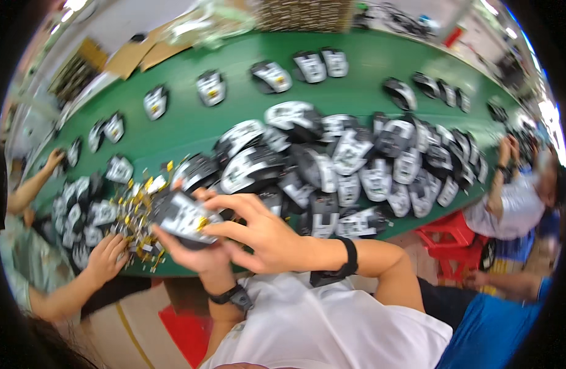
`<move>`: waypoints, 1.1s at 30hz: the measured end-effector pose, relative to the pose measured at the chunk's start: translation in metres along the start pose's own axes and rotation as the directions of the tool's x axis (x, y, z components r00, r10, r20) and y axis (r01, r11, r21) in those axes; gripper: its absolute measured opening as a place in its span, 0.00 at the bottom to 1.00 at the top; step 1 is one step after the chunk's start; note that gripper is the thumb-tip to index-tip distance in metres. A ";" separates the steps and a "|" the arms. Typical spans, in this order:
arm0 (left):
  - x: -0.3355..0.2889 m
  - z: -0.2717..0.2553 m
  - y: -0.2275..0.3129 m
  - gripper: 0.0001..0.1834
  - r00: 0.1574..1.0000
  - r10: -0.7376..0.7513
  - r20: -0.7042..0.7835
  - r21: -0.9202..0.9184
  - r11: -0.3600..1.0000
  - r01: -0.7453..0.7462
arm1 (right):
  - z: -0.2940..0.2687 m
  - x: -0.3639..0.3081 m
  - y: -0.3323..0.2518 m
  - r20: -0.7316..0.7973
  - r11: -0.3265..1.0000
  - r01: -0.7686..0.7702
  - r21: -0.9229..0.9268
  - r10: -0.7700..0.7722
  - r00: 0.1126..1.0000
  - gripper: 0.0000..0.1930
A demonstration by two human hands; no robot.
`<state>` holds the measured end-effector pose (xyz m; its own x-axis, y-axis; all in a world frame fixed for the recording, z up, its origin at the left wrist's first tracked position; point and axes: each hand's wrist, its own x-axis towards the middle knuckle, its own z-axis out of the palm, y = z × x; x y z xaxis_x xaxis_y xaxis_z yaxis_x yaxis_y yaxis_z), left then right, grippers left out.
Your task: The person assembles computer mice by inserting small circuit boards into the mouse shells. They pick up a mouse shell, place a circuit board inside, and then place the completed unit on the table. The process is repeated for multiple units.
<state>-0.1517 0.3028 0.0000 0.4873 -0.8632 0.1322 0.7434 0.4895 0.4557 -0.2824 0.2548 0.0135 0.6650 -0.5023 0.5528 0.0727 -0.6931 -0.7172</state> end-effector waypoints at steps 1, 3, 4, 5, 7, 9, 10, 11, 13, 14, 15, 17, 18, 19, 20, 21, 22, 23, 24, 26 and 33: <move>0.000 0.000 0.000 0.42 0.999 0.038 -0.006 0.119 0.992 -0.037 | -0.010 0.007 -0.001 -0.040 0.993 -0.028 0.112 0.033 0.999 0.23; -0.005 0.007 -0.003 0.46 0.994 0.069 -0.087 0.388 0.921 -0.030 | -0.021 0.018 -0.006 -0.040 0.970 -0.104 0.218 0.115 0.993 0.27; -0.007 0.012 -0.008 0.46 1.000 0.021 -0.004 0.401 0.916 -0.017 | -0.026 0.022 -0.009 -0.003 0.964 -0.159 0.211 0.164 0.987 0.30; -0.005 0.017 -0.018 0.47 0.999 0.013 0.047 0.425 0.905 -0.032 | -0.029 0.020 -0.004 0.064 0.970 -0.214 0.118 0.208 0.976 0.34; -0.001 0.029 -0.022 0.49 0.995 -0.006 0.096 0.449 0.893 -0.038 | -0.041 0.025 -0.008 0.072 0.969 -0.218 0.120 0.210 0.975 0.33; -0.001 0.039 -0.022 0.50 0.992 -0.025 0.126 0.462 0.886 -0.037 | -0.056 0.031 -0.013 0.116 0.961 -0.244 0.129 0.230 0.966 0.33; -0.002 0.041 -0.023 0.49 0.989 -0.021 0.145 0.460 0.887 -0.048 | -0.068 0.034 -0.014 0.130 0.958 -0.254 0.133 0.237 0.963 0.32; -0.003 0.028 -0.024 0.51 0.980 -0.054 0.193 0.519 0.853 -0.056 | -0.080 0.038 -0.014 0.150 0.956 -0.260 0.137 0.239 0.959 0.32; 0.002 0.015 -0.020 0.54 0.978 -0.112 0.178 0.645 0.764 -0.030 | -0.118 0.050 -0.004 0.074 0.974 -0.188 -0.129 0.198 0.977 0.34; 0.004 0.024 -0.009 0.51 0.961 -0.170 0.218 0.696 0.717 -0.031 | -0.146 0.055 0.010 -0.004 0.945 -0.248 -0.211 0.253 0.967 0.35; 0.003 0.024 0.000 0.47 0.971 -0.152 0.183 0.713 0.700 -0.025 | -0.176 0.058 0.043 -0.088 0.881 -0.314 -0.353 0.303 0.949 0.35; 0.000 0.015 0.016 0.42 0.981 -0.142 0.136 0.737 0.675 -0.005 | -0.246 0.055 0.101 -0.268 0.646 -0.566 -0.512 0.506 0.820 0.38; 0.000 0.009 0.020 0.40 0.981 -0.146 0.125 0.743 0.669 0.005 | -0.282 0.040 0.140 -0.376 0.520 -0.624 -0.583 0.509 0.775 0.41; 0.000 0.006 0.021 0.38 0.983 -0.145 0.116 0.744 0.669 0.011 | -0.312 0.018 0.171 -0.433 0.440 -0.670 -0.598 0.527 0.732 0.41; 0.000 0.004 0.022 0.37 0.983 -0.146 0.111 0.741 0.672 0.016 | -0.336 0.001 0.197 -0.483 0.367 -0.707 -0.604 0.537 0.692 0.41; -0.001 0.002 0.023 0.37 0.984 -0.146 0.103 0.737 0.675 0.023 | -0.356 -0.013 0.216 -0.496 0.187 -0.747 -0.637 0.643 0.584 0.42; -0.001 0.001 0.024 0.36 0.986 -0.142 0.091 0.742 0.670 0.028 | -0.366 -0.014 0.230 -0.512 0.012 -0.753 -0.658 0.726 0.459 0.42; -0.002 0.000 0.028 0.34 0.990 -0.118 0.081 0.748 0.663 0.018 | -0.364 -0.002 0.231 -0.462 0.005 -0.717 -0.697 0.762 0.454 0.41; -0.005 -0.004 0.034 0.33 0.992 -0.104 0.071 0.760 0.649 0.014 | -0.356 0.012 0.229 -0.402 0.009 -0.678 -0.735 0.800 0.446 0.40; -0.008 -0.011 0.042 0.32 0.995 -0.090 0.052 0.778 0.628 0.016 | -0.343 0.043 0.222 -0.295 0.002 -0.577 -0.817 0.858 0.421 0.38; -0.011 -0.009 0.056 0.25 0.997 -0.060 0.054 0.806 0.592 -0.008 | -0.331 0.118 0.294 -0.205 0.198 -0.643 -0.740 0.844 0.495 0.31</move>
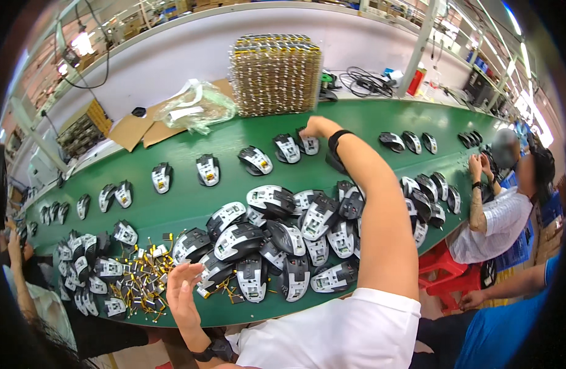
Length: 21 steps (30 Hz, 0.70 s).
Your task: The person assembles computer mice by inserting small circuit boards into the mouse shells. They pick up a mouse shell, place a circuit board inside, and then place the completed unit on the table. The process is repeated for multiple units.
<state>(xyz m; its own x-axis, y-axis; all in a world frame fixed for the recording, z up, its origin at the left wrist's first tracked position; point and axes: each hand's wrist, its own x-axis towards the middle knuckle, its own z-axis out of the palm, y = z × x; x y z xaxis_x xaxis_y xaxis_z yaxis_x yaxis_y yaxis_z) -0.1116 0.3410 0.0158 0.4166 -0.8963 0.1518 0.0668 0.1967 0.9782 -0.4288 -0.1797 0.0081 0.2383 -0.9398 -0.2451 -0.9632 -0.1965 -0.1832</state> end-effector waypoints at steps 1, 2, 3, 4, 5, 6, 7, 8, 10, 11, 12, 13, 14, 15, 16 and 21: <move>-0.002 -0.005 0.002 0.25 1.000 0.004 -0.018 0.020 1.000 -0.004 | 0.009 -0.005 -0.027 0.043 1.000 -0.009 0.024 0.008 0.999 0.31; -0.003 -0.008 0.004 0.24 0.999 0.030 -0.026 0.029 0.999 -0.029 | 0.013 -0.004 -0.033 -0.007 0.999 -0.006 -0.046 0.005 1.000 0.32; -0.004 -0.009 0.003 0.24 0.999 0.031 -0.029 0.007 1.000 -0.031 | 0.019 0.001 -0.025 -0.056 0.992 -0.015 -0.123 0.008 0.998 0.34; -0.002 -0.009 0.003 0.24 0.999 0.034 -0.029 -0.016 0.999 -0.034 | 0.016 0.007 -0.014 -0.070 0.986 -0.071 -0.148 0.061 0.996 0.36; -0.004 -0.014 0.003 0.23 0.998 0.028 -0.051 -0.025 0.999 -0.029 | 0.014 0.003 -0.018 -0.104 0.992 -0.072 -0.103 0.061 0.993 0.35; -0.005 -0.018 0.003 0.22 0.998 0.038 -0.056 -0.038 0.999 -0.040 | -0.003 -0.011 -0.032 -0.009 0.994 -0.110 -0.012 0.110 0.994 0.31; -0.003 -0.020 0.001 0.22 0.998 0.040 -0.052 -0.071 0.997 -0.043 | -0.020 -0.018 -0.024 0.002 0.977 -0.092 0.193 0.094 0.996 0.33; -0.002 -0.020 -0.003 0.23 0.998 0.037 -0.054 -0.105 0.994 -0.043 | -0.029 -0.027 -0.023 -0.143 0.913 0.028 0.407 0.033 0.989 0.34; -0.001 -0.024 -0.010 0.25 0.999 0.019 -0.048 -0.147 0.989 -0.026 | -0.042 -0.084 -0.093 -0.168 0.663 0.245 0.708 -0.179 0.969 0.37; 0.000 -0.020 -0.012 0.28 1.000 0.008 -0.019 -0.175 0.985 -0.011 | -0.047 -0.114 -0.126 -0.131 0.626 0.362 0.690 -0.384 0.914 0.38; 0.002 -0.009 -0.008 0.32 1.000 0.004 -0.026 -0.178 0.984 -0.009 | -0.041 -0.156 -0.168 -0.169 0.549 0.478 0.685 -0.518 0.839 0.38; 0.006 0.003 -0.006 0.37 0.999 0.008 -0.033 -0.177 0.984 -0.014 | -0.028 -0.188 -0.200 -0.160 0.551 0.579 0.601 -0.627 0.763 0.38; 0.007 0.010 -0.003 0.38 1.000 -0.013 0.018 -0.273 0.962 0.017 | -0.019 -0.230 -0.234 -0.179 0.527 0.717 0.457 -0.735 0.654 0.39; 0.006 0.016 -0.001 0.39 0.996 -0.016 0.084 -0.367 0.929 0.046 | -0.012 -0.269 -0.259 -0.133 0.422 0.823 0.381 -0.855 0.501 0.38; 0.005 0.021 -0.009 0.39 0.997 0.027 0.074 -0.411 0.912 0.006 | 0.002 -0.297 -0.276 -0.133 0.344 0.872 0.349 -0.903 0.409 0.37; -0.025 -0.016 -0.055 0.36 0.999 -0.027 0.034 -0.784 0.619 0.043 | 0.019 -0.297 -0.346 0.121 0.110 0.851 0.514 -0.991 0.054 0.23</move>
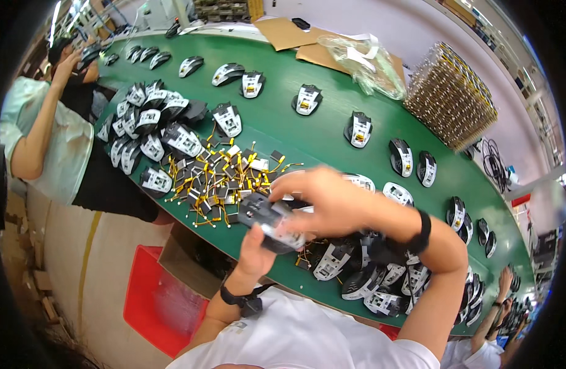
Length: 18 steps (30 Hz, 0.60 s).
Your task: The person assembles computer mice by inserting small circuit boards into the mouse shells. They pick up a mouse shell, place a circuit board inside, and then place the completed unit on the table. The process is repeated for multiple units.
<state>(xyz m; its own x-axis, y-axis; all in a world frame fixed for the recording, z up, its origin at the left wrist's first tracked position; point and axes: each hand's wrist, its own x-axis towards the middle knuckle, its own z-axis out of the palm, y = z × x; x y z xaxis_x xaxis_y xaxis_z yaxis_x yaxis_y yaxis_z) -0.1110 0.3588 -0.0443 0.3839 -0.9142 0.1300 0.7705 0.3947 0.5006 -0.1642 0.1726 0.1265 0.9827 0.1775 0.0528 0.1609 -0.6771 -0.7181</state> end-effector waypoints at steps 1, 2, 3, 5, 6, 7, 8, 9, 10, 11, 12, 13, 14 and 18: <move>0.000 0.020 0.018 0.37 0.999 0.034 0.018 -0.075 0.997 -0.032 | -0.010 0.016 0.015 -0.047 0.978 -0.204 0.047 0.206 0.977 0.18; -0.009 0.009 0.025 0.41 1.000 0.002 0.019 -0.023 1.000 -0.001 | -0.019 0.032 0.028 -0.091 0.913 -0.396 0.096 0.404 0.910 0.14; -0.016 0.007 0.028 0.42 0.999 0.031 -0.005 0.023 0.999 -0.031 | -0.024 0.047 0.058 -0.135 0.917 -0.398 -0.018 0.393 0.910 0.11; -0.026 0.007 0.033 0.44 0.997 0.048 -0.053 0.070 0.997 -0.044 | -0.009 0.063 0.104 -0.123 0.906 -0.299 -0.299 0.274 0.954 0.08; -0.029 0.007 0.036 0.44 0.997 0.051 -0.054 0.076 0.996 -0.047 | 0.001 0.071 0.117 -0.044 0.873 -0.176 -0.455 0.175 0.983 0.08; -0.031 0.006 0.037 0.44 0.997 0.052 -0.056 0.078 0.996 -0.047 | 0.012 0.075 0.129 0.043 0.848 -0.002 -0.530 0.029 0.999 0.09; -0.035 0.006 0.037 0.43 0.997 0.049 -0.064 0.076 0.996 -0.044 | 0.019 0.080 0.132 0.140 0.879 0.031 -0.476 0.040 0.989 0.09; -0.036 0.007 0.038 0.43 0.995 0.058 -0.085 0.100 0.994 -0.049 | 0.022 0.084 0.136 0.176 0.866 0.015 -0.499 0.084 0.981 0.08; -0.035 0.008 0.038 0.44 0.992 0.065 -0.105 0.123 0.991 -0.051 | 0.022 0.086 0.140 0.209 0.852 -0.002 -0.523 0.131 0.969 0.08; -0.036 0.009 0.039 0.44 0.989 0.074 -0.128 0.152 0.987 -0.054 | 0.019 0.092 0.142 0.246 0.844 0.017 -0.536 0.138 0.959 0.07; -0.037 0.008 0.040 0.44 0.991 0.074 -0.113 0.137 0.989 -0.059 | 0.014 0.098 0.144 0.281 0.835 0.033 -0.549 0.147 0.948 0.06; -0.038 0.006 0.041 0.43 0.993 0.074 -0.096 0.122 0.991 -0.062 | 0.012 0.100 0.145 0.313 0.826 0.048 -0.562 0.158 0.936 0.06; -0.037 0.005 0.041 0.43 0.995 0.073 -0.071 0.105 0.992 -0.066 | 0.012 0.099 0.145 0.336 0.836 0.042 -0.548 0.173 0.926 0.06; -0.036 0.007 0.042 0.43 0.997 0.040 -0.062 0.107 0.994 -0.033 | 0.010 0.094 0.146 0.378 0.840 0.055 -0.540 0.183 0.908 0.05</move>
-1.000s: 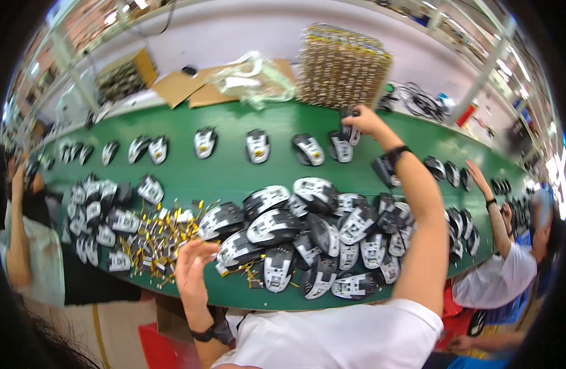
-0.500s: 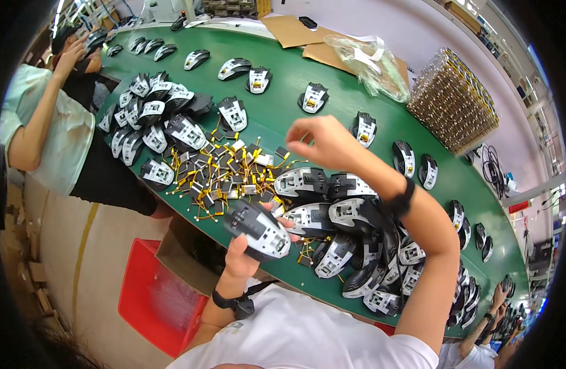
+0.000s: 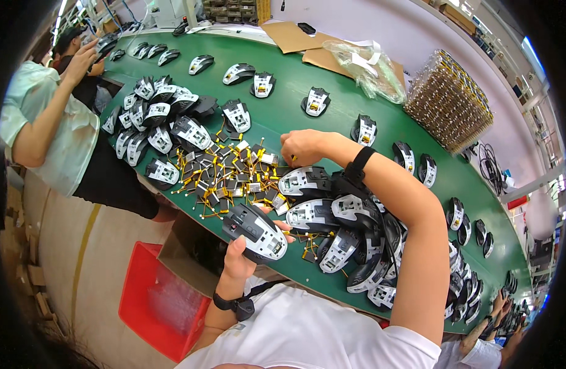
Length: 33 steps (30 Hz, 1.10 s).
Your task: The person assembles computer mice by inserting small circuit boards into the mouse shells. They pick up a mouse shell, place a circuit board inside, and then place the completed unit on the table. The process is repeated for multiple units.
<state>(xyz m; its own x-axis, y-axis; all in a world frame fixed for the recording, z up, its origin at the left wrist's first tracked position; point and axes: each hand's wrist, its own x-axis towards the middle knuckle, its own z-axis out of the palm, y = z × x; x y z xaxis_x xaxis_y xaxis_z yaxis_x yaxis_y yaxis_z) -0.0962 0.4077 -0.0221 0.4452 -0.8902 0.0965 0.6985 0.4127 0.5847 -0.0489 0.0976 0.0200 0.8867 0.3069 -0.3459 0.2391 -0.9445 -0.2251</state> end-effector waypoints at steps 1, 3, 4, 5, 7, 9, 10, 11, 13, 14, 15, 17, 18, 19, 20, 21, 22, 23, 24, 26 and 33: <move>-0.001 0.001 0.000 0.42 1.000 -0.004 -0.003 -0.002 1.000 0.004 | -0.001 -0.001 0.000 -0.006 1.000 0.007 -0.018 -0.008 1.000 0.05; 0.001 0.002 0.002 0.42 1.000 -0.012 -0.002 -0.002 1.000 0.012 | -0.002 -0.008 0.003 -0.107 0.999 0.032 0.021 -0.030 0.994 0.06; 0.003 0.002 0.003 0.42 1.000 0.001 0.000 -0.001 1.000 -0.001 | -0.002 -0.013 0.006 -0.158 0.998 0.045 0.039 -0.038 0.987 0.07; 0.004 0.001 0.003 0.41 1.000 0.013 -0.006 0.000 1.000 -0.013 | -0.005 -0.019 0.007 -0.245 0.986 0.113 0.123 -0.080 0.966 0.08; 0.005 -0.003 0.003 0.41 1.000 0.029 -0.005 0.005 1.000 -0.029 | -0.014 -0.039 0.001 -0.407 0.924 0.255 0.285 -0.124 0.905 0.09; 0.009 -0.005 0.006 0.40 0.997 0.056 -0.043 0.021 0.998 -0.055 | -0.028 -0.057 -0.027 -0.322 0.905 0.065 0.420 0.082 0.943 0.09; 0.013 -0.006 0.006 0.40 0.996 0.081 -0.040 0.024 0.997 -0.080 | -0.030 -0.065 -0.038 -0.272 0.880 -0.036 0.473 0.185 0.944 0.09; 0.019 -0.004 0.007 0.39 0.996 0.084 -0.028 0.024 0.996 -0.084 | -0.023 -0.071 -0.040 -0.373 0.834 0.020 0.551 0.225 0.900 0.11; 0.030 0.001 0.007 0.39 0.994 0.112 -0.018 0.032 0.993 -0.111 | -0.018 -0.085 -0.046 -0.355 0.757 0.016 0.653 0.287 0.889 0.11; 0.034 0.003 0.007 0.39 0.994 0.109 -0.014 0.028 0.994 -0.109 | -0.015 -0.090 -0.049 -0.345 0.712 0.021 0.702 0.314 0.885 0.11; 0.038 0.005 0.007 0.39 0.994 0.107 -0.010 0.023 0.994 -0.107 | -0.012 -0.095 -0.053 -0.349 0.692 0.014 0.722 0.346 0.871 0.10; 0.044 0.006 0.008 0.40 0.994 0.110 0.007 0.035 0.993 -0.111 | -0.008 -0.106 -0.069 -0.464 0.717 0.085 0.692 0.352 0.813 0.10; 0.048 0.007 0.007 0.40 0.994 0.110 0.021 0.039 0.993 -0.111 | -0.006 -0.110 -0.076 -0.517 0.731 0.117 0.673 0.352 0.780 0.10; 0.052 0.009 0.007 0.40 0.993 0.110 0.035 0.043 0.993 -0.111 | -0.003 -0.113 -0.079 -0.548 0.726 0.153 0.670 0.344 0.763 0.09; 0.055 0.011 0.005 0.40 0.994 0.102 0.047 0.047 0.993 -0.104 | 0.002 -0.117 -0.083 -0.551 0.671 0.200 0.714 0.361 0.752 0.09; 0.057 0.016 0.004 0.42 0.994 0.100 0.044 0.057 0.993 -0.103 | 0.006 -0.120 -0.090 -0.553 0.611 0.249 0.752 0.378 0.742 0.09; 0.059 0.016 0.000 0.43 0.993 0.103 0.064 0.065 0.992 -0.107 | 0.009 -0.121 -0.097 -0.555 0.547 0.298 0.782 0.394 0.733 0.09; 0.062 0.018 -0.003 0.43 0.991 0.104 0.089 0.069 0.991 -0.111 | 0.009 -0.124 -0.106 -0.476 0.354 0.339 0.872 0.448 0.757 0.08; 0.063 0.020 -0.005 0.44 0.988 0.107 0.112 0.074 0.991 -0.116 | 0.014 -0.124 -0.111 -0.469 0.313 0.355 0.881 0.476 0.744 0.08; 0.063 0.027 -0.006 0.47 0.988 0.083 0.127 0.093 0.991 -0.095 | 0.022 -0.127 -0.121 -0.453 0.236 0.388 0.891 0.531 0.716 0.07; 0.064 0.029 -0.010 0.48 0.990 0.057 0.132 0.080 0.994 -0.068 | 0.035 -0.129 -0.140 -0.425 0.333 0.281 0.900 0.524 0.738 0.07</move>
<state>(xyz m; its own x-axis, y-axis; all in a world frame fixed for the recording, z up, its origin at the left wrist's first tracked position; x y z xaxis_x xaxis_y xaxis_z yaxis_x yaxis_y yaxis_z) -0.0909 0.3414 0.0012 0.4067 -0.8827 0.2354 0.6191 0.4558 0.6396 -0.2108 0.1944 0.0647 0.9479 -0.3182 0.0139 -0.0269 -0.1233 -0.9920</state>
